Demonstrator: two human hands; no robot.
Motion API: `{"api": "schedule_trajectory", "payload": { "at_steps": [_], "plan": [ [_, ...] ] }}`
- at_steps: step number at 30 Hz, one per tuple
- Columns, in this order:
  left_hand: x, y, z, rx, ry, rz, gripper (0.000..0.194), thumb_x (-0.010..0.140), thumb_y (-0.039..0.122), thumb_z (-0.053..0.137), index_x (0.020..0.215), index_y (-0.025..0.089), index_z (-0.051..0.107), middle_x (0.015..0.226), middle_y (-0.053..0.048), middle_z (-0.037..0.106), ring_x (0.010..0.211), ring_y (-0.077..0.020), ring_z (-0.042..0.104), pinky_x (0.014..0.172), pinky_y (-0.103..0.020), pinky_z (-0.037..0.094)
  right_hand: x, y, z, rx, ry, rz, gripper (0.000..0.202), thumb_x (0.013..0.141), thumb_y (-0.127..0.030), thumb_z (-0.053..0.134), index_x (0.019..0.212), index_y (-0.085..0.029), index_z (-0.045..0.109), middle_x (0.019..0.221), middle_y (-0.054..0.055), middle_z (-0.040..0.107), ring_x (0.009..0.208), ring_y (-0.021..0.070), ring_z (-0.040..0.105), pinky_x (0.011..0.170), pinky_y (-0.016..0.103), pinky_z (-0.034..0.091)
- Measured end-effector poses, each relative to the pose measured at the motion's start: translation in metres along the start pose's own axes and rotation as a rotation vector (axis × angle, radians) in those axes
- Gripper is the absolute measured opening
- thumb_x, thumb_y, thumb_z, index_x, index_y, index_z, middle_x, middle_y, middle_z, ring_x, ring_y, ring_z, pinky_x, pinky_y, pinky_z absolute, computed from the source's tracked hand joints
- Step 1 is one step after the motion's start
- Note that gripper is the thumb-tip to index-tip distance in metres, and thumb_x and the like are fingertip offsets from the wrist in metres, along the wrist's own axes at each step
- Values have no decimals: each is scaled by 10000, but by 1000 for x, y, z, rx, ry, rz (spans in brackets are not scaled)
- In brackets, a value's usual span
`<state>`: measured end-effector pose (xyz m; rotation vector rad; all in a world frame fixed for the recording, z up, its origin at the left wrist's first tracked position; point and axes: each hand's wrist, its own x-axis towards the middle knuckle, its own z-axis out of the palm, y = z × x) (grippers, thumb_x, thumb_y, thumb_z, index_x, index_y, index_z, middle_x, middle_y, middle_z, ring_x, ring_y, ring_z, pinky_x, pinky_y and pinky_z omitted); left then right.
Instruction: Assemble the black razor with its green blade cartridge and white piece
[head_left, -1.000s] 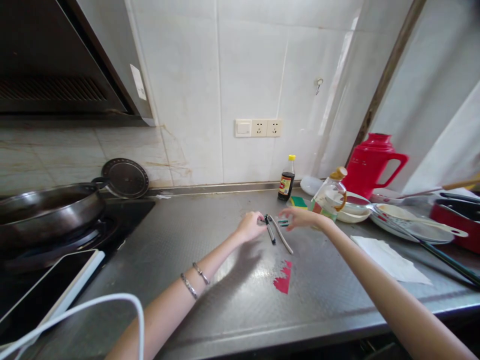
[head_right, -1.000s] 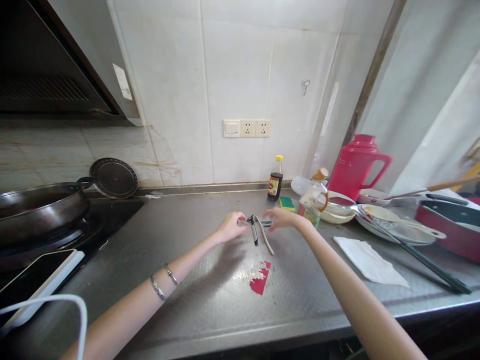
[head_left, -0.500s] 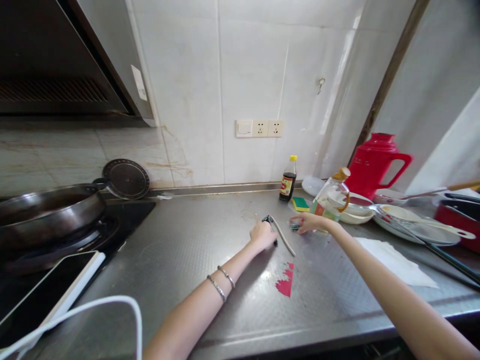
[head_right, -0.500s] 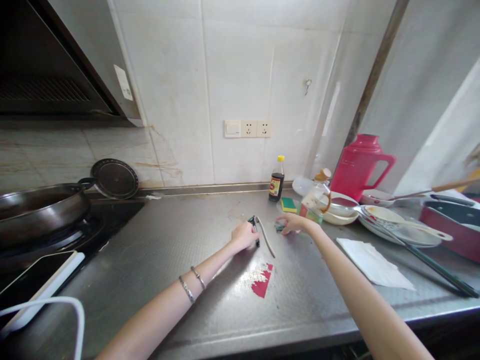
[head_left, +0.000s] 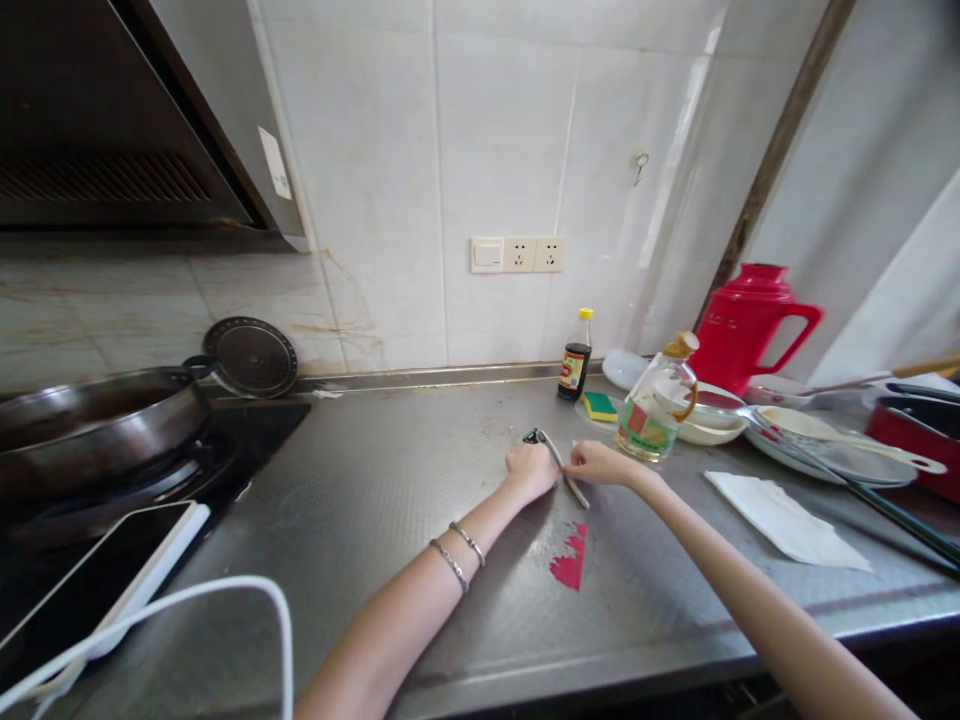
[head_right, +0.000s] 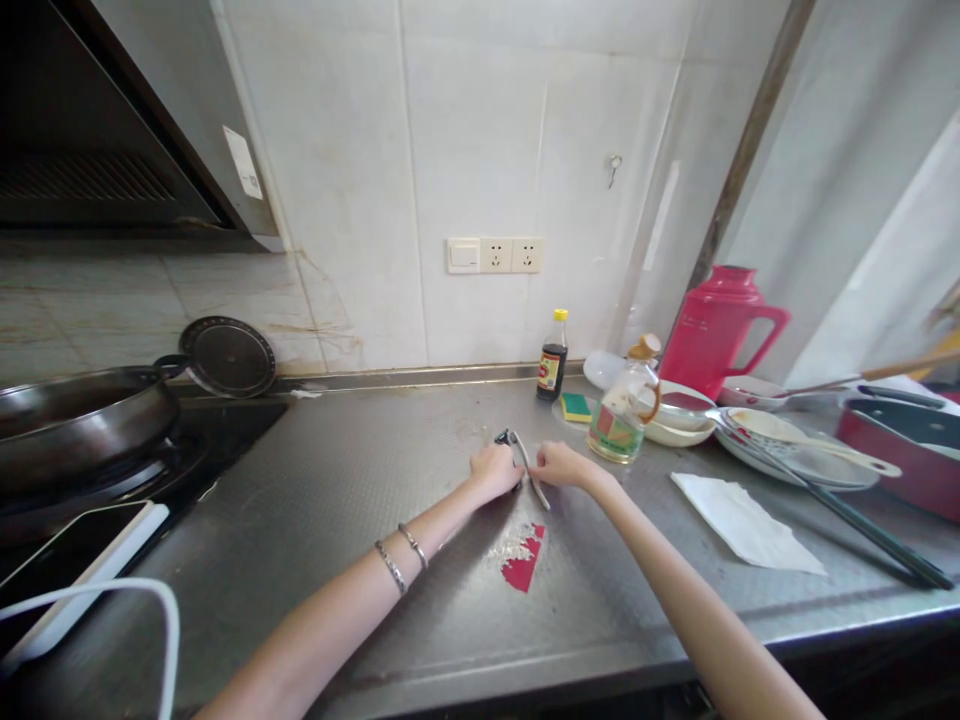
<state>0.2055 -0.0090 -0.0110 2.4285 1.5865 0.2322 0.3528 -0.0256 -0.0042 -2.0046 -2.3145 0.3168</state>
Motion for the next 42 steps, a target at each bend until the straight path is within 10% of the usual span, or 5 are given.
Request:
{"api": "schedule_trajectory", "payload": {
  "at_steps": [42],
  "plan": [
    [11, 14, 14, -56, 66, 0, 354, 844, 338, 383, 979, 144, 647, 988, -136, 663, 945, -240, 618, 759, -324, 486, -7, 6, 16, -65, 83, 137, 324, 811, -283, 429, 627, -131, 647, 700, 119, 681, 641, 168, 608, 531, 221, 346]
  ]
}}
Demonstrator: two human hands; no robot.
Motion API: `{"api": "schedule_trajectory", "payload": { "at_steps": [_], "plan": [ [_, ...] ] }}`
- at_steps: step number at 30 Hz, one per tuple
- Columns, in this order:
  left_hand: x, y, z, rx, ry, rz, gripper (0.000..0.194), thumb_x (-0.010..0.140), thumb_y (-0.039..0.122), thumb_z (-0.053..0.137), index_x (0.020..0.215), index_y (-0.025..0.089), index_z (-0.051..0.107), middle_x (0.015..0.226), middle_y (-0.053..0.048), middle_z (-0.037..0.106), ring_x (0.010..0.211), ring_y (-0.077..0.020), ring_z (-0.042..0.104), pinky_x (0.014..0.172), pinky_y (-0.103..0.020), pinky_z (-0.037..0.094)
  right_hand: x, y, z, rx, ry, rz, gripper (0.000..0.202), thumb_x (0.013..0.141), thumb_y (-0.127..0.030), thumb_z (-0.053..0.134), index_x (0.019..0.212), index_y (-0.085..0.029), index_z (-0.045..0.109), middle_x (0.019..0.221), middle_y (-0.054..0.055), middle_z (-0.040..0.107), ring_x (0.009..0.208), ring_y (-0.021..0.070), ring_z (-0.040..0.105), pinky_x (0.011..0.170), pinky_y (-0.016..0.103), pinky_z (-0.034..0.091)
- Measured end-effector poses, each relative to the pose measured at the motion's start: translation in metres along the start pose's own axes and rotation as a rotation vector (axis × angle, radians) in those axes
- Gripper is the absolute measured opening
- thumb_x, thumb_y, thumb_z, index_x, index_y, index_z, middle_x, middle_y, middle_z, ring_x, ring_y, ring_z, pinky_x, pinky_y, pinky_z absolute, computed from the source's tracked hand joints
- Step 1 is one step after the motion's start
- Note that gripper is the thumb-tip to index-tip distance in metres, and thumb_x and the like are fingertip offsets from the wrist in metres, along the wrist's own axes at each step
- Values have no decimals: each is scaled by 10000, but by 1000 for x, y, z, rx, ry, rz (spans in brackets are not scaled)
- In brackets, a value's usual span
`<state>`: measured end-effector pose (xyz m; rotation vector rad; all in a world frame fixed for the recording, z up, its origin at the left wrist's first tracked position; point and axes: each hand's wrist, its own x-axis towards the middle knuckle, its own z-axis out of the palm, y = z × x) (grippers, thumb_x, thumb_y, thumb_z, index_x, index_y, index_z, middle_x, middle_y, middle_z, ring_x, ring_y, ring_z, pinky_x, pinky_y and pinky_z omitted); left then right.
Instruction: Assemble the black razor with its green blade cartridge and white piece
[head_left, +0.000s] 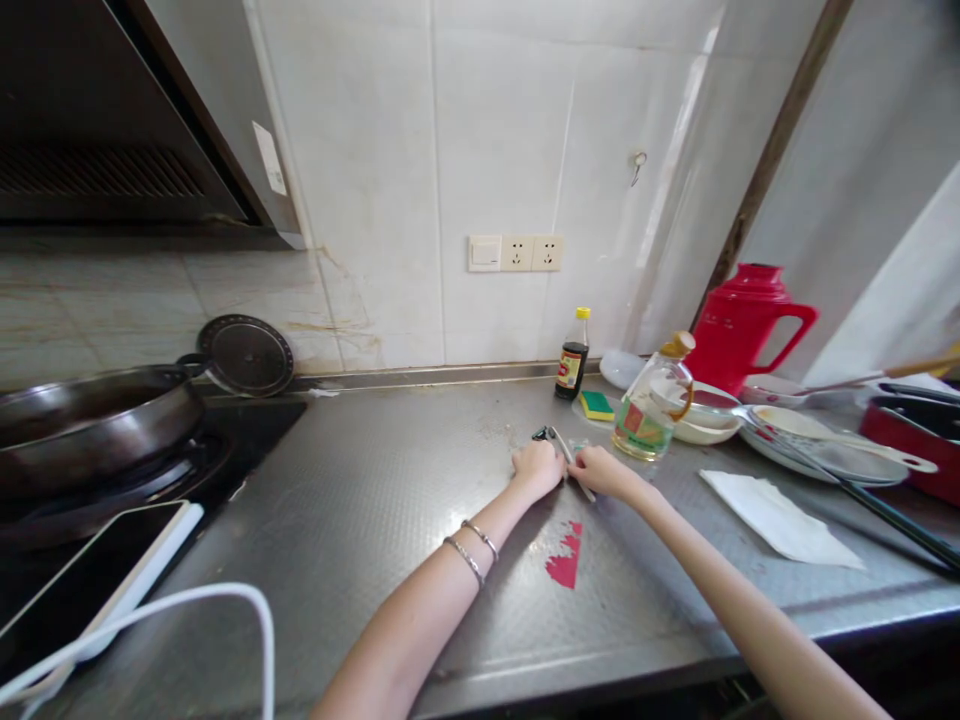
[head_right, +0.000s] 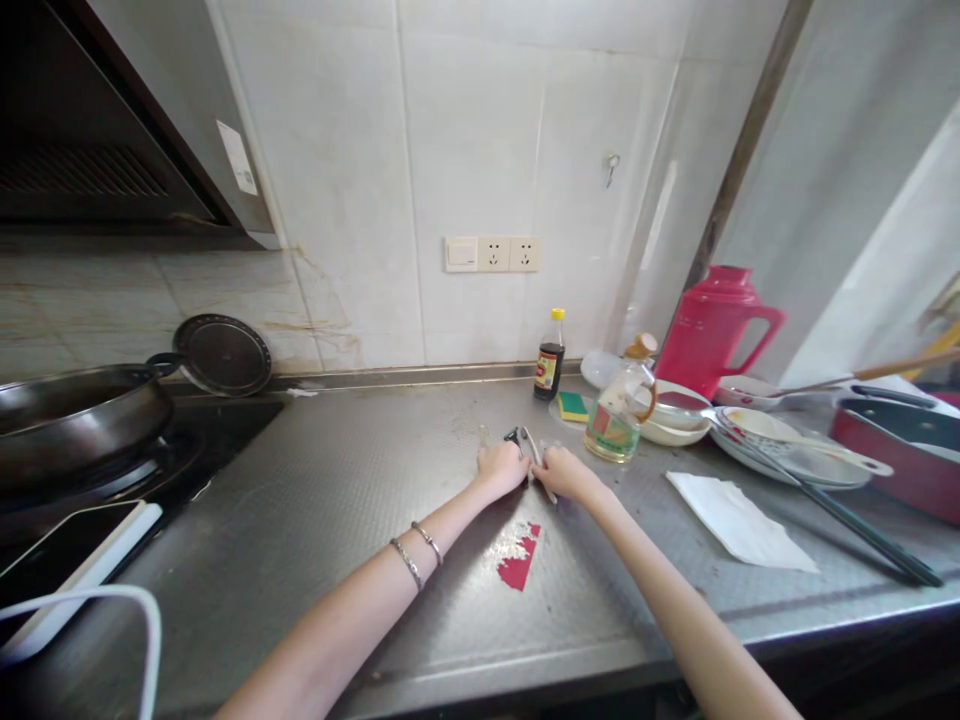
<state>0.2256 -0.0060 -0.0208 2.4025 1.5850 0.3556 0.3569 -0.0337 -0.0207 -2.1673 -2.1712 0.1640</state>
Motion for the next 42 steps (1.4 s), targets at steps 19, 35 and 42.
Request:
{"api": "schedule_trajectory", "payload": {
  "at_steps": [19, 35, 42],
  "plan": [
    [-21, -110, -58, 65, 229, -125, 282, 870, 305, 345, 1009, 181, 557, 986, -90, 639, 941, -196, 579, 803, -293, 409, 4, -16, -25, 24, 120, -17, 381, 842, -384, 400, 639, -158, 631, 704, 108, 661, 679, 192, 609, 524, 235, 303],
    [-60, -224, -73, 273, 241, -330, 287, 874, 311, 342, 1063, 149, 487, 1133, -119, 532, 1082, -224, 468, 907, -336, 329, 55, -126, 22, 99, 159, -353, 450, 864, -314, 396, 1231, -71, 486, 1239, 179, 525, 1166, 221, 463, 955, 262, 304],
    [-61, -223, -71, 289, 248, -279, 252, 869, 266, 350, 1024, 156, 517, 1101, -111, 547, 1059, -213, 475, 889, -321, 347, 52, -128, 40, 50, 212, -288, 450, 891, -343, 331, 1218, -87, 503, 1319, 166, 459, 1228, 236, 398, 1017, 317, 259]
  ]
}}
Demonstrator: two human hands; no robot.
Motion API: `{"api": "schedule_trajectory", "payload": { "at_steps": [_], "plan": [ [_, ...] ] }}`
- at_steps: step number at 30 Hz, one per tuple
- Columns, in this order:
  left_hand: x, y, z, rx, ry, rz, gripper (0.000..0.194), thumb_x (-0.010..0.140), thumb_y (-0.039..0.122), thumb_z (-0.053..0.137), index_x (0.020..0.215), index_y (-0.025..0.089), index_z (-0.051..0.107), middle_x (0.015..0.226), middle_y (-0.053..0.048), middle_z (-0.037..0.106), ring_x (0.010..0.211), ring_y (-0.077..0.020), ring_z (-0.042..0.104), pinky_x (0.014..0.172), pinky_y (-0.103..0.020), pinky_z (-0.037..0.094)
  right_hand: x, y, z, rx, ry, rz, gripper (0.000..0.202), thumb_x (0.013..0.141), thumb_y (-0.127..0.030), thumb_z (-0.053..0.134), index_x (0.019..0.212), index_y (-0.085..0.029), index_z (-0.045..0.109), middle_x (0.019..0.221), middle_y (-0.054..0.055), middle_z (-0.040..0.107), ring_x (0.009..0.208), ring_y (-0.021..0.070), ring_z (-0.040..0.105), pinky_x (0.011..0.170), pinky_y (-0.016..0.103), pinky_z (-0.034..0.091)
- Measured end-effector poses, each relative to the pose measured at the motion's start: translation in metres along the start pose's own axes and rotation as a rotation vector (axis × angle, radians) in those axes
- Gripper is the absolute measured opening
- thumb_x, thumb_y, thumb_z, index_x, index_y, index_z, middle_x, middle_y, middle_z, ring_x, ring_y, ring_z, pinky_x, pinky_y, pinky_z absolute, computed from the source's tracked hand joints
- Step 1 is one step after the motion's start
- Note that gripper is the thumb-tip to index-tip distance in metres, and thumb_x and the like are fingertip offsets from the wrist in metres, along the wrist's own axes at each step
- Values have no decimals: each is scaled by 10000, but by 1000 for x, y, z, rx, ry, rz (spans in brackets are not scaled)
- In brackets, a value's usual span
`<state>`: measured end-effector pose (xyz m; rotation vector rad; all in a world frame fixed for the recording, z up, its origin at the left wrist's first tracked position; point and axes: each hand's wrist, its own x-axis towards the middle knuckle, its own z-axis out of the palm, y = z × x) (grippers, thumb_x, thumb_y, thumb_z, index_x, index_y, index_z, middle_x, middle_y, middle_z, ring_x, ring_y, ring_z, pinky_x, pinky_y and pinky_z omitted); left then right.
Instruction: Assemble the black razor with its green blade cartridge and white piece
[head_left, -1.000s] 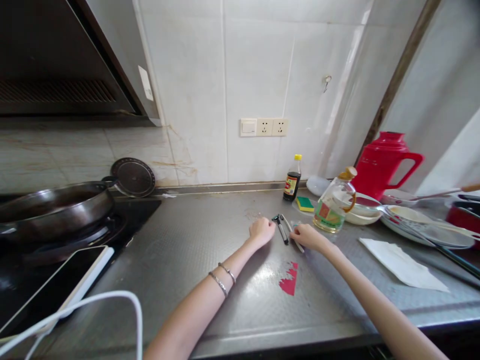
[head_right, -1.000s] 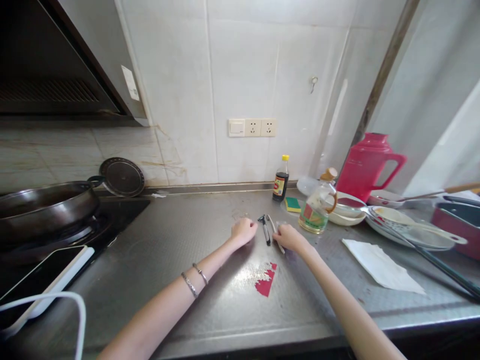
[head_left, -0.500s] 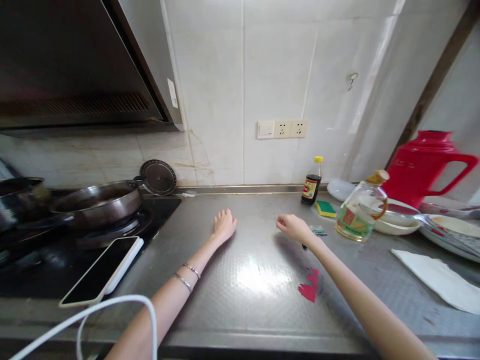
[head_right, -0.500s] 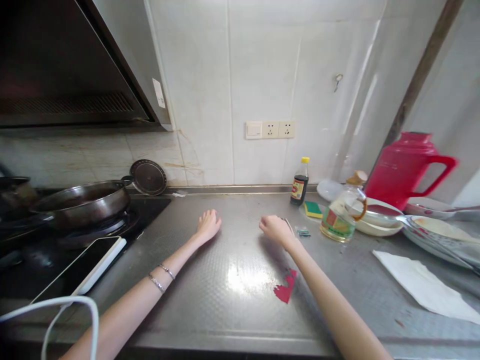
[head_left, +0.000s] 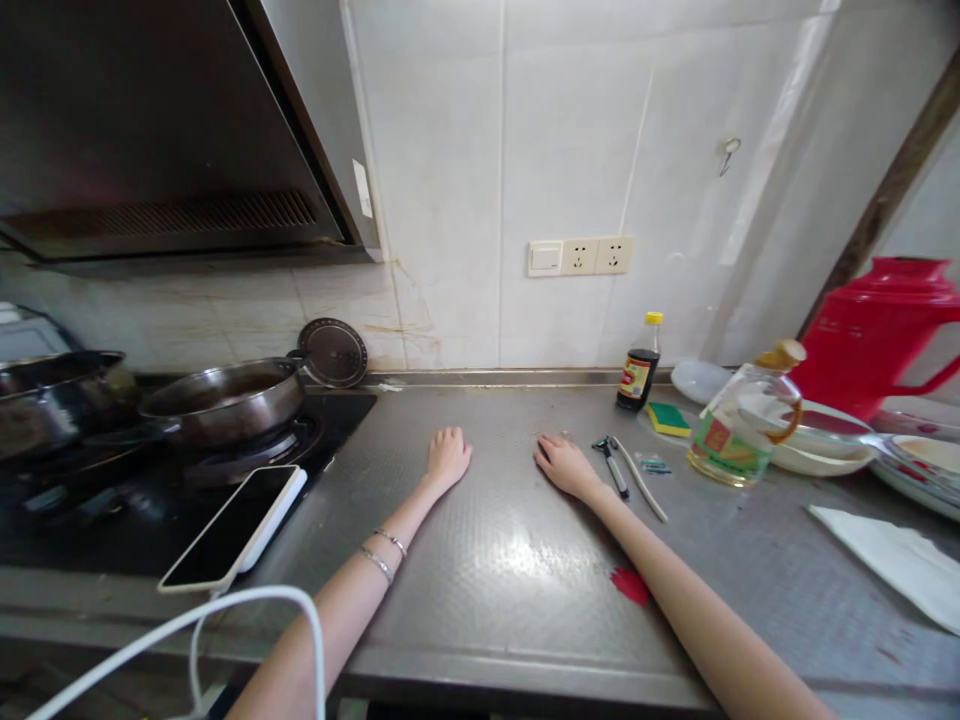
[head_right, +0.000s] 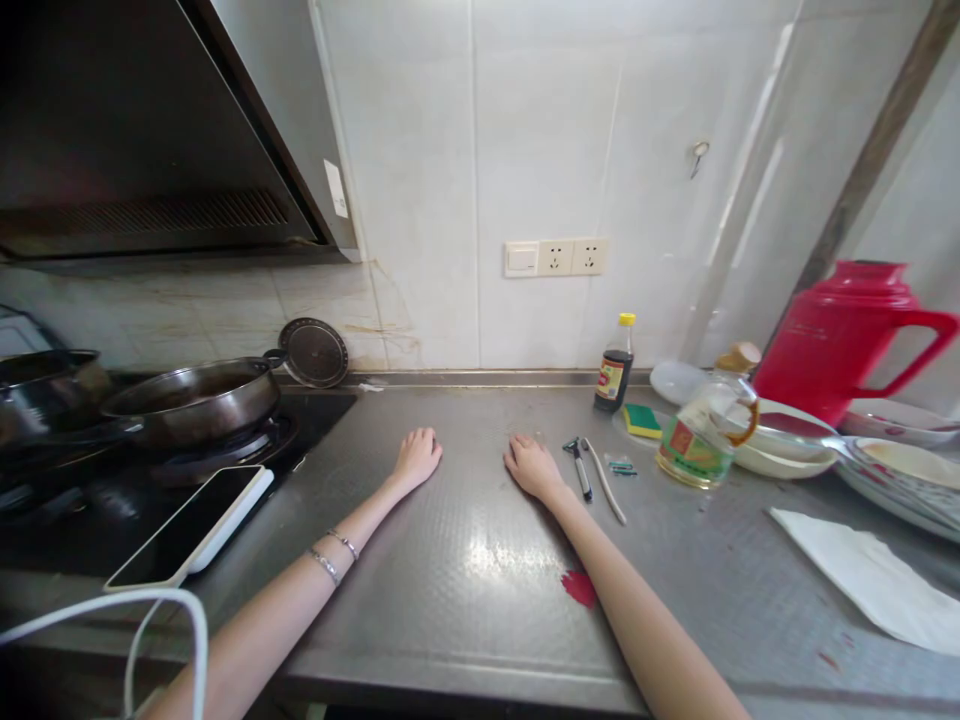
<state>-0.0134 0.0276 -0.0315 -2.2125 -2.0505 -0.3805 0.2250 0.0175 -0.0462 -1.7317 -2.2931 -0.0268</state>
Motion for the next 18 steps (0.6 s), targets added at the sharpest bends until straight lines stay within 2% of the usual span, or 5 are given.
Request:
{"api": "schedule_trajectory", "payload": {
  "at_steps": [18],
  "plan": [
    [5, -13, 12, -88, 51, 96, 229, 830, 203, 392, 995, 142, 538, 1048, -117, 575, 1024, -208, 493, 883, -314, 352, -3, -1, 2, 9, 42, 30, 430, 876, -297, 332, 1214, -121, 531, 1323, 127, 468, 1233, 211, 397, 1022, 308, 259]
  ]
}}
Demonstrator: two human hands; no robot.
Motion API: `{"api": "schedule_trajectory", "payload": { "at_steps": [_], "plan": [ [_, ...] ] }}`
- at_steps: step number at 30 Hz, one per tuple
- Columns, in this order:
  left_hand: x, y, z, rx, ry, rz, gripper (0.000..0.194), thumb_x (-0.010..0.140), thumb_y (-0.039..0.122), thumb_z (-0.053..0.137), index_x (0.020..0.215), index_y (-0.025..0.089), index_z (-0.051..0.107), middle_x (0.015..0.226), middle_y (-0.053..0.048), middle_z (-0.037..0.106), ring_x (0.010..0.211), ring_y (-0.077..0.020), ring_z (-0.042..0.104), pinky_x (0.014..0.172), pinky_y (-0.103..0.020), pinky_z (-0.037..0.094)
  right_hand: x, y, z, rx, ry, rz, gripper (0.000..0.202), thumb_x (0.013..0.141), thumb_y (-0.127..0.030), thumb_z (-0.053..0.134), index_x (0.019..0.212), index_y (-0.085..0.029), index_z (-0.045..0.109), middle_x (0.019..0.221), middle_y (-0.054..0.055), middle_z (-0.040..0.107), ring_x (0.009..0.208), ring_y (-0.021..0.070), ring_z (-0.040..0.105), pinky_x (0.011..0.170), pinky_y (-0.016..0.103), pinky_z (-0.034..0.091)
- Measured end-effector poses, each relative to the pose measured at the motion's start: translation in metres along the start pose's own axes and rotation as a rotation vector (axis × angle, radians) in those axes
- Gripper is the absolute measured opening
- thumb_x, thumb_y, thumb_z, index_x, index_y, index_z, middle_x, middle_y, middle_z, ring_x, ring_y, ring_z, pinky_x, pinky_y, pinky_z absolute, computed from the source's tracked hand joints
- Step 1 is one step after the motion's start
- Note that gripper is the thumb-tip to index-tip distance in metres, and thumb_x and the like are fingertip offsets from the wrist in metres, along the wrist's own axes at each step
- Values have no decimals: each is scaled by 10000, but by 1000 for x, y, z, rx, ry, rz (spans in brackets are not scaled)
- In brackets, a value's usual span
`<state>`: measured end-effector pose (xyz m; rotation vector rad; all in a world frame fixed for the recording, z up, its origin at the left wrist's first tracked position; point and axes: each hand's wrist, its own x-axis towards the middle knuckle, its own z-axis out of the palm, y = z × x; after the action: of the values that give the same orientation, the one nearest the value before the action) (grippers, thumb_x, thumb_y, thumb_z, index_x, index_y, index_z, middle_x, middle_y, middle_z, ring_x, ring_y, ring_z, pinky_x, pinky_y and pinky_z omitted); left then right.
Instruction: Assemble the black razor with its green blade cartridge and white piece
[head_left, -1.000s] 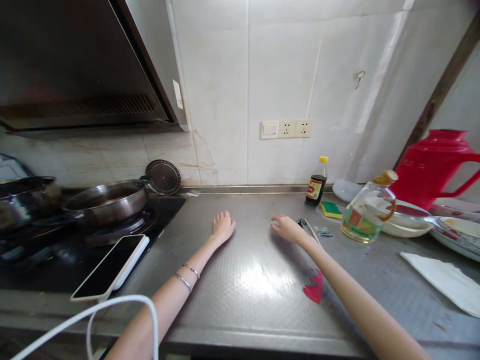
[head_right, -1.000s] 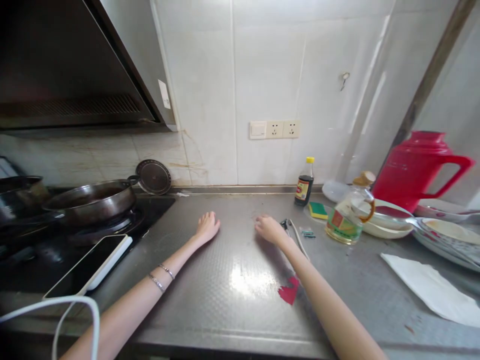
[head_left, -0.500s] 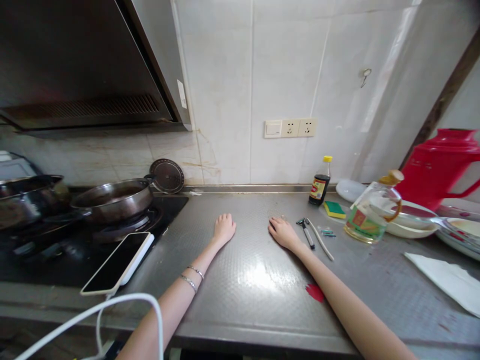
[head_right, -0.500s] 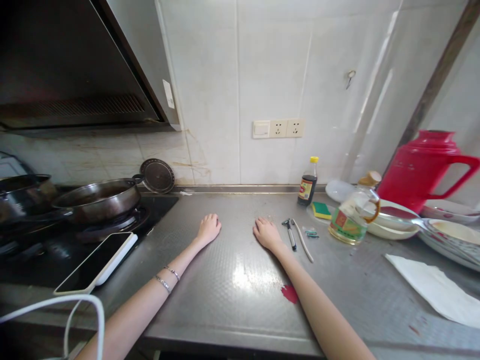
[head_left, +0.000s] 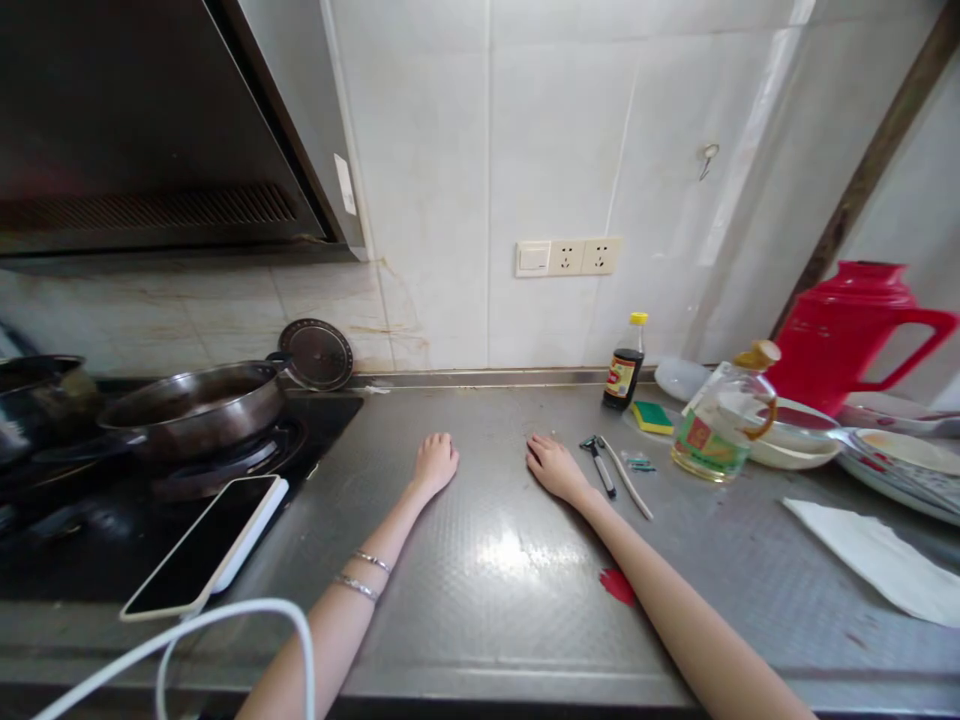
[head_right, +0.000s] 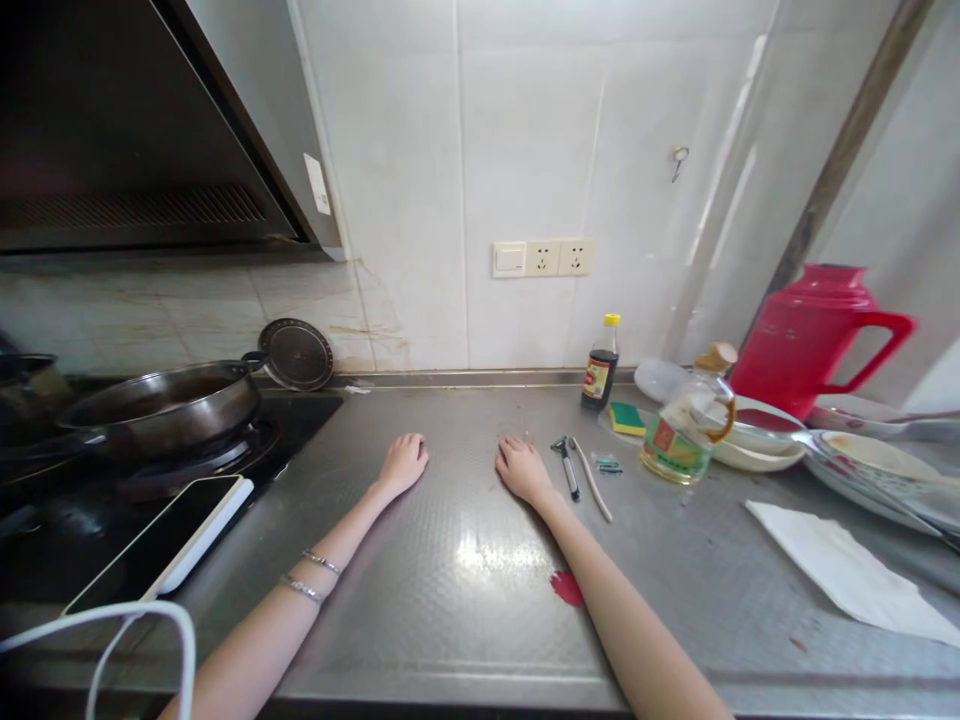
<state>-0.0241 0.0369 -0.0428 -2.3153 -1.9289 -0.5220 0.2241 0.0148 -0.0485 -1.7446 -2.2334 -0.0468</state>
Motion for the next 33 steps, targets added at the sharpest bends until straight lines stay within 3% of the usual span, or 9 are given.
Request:
{"api": "schedule_trajectory", "payload": {
  "at_steps": [13, 18, 23, 27, 33],
  "plan": [
    [1, -3, 2, -38, 8, 34, 246, 826, 192, 389, 1002, 126, 548, 1059, -127, 582, 1033, -219, 495, 902, -331, 346, 1, 0, -1, 63, -8, -1, 413, 876, -277, 348, 1215, -113, 520, 1330, 134, 458, 1244, 212, 381, 1032, 318, 248],
    [3, -9, 3, -102, 2, 50, 243, 822, 196, 404, 1000, 136, 558, 1066, -112, 588, 1046, -209, 496, 913, -323, 347, 2, 9, -18, 125, 69, 11, 398, 852, -250, 392, 1210, -135, 524, 1301, 119, 492, 1228, 201, 402, 1012, 318, 285],
    [6, -15, 5, -215, 25, 36, 219, 798, 175, 429, 956, 135, 575, 1038, -100, 608, 1025, -208, 514, 909, -329, 363, 2, 41, -54, 197, 161, 255, 357, 785, -262, 468, 1096, -158, 607, 1049, 104, 655, 956, 201, 601, 802, 269, 436],
    [8, -18, 7, -289, 49, 6, 210, 775, 139, 443, 931, 135, 583, 1022, -94, 617, 987, -195, 543, 889, -314, 387, -4, 74, -71, 170, 161, 412, 282, 722, -206, 509, 948, -168, 672, 866, 94, 697, 811, 191, 640, 682, 230, 435],
    [10, -20, 3, -347, 143, -27, 196, 744, 105, 448, 859, 144, 602, 972, -82, 627, 952, -184, 561, 872, -311, 405, -10, 97, -64, 135, -53, 532, 190, 689, -292, 566, 706, -131, 666, 640, 117, 666, 618, 196, 638, 538, 233, 420]
  ]
}}
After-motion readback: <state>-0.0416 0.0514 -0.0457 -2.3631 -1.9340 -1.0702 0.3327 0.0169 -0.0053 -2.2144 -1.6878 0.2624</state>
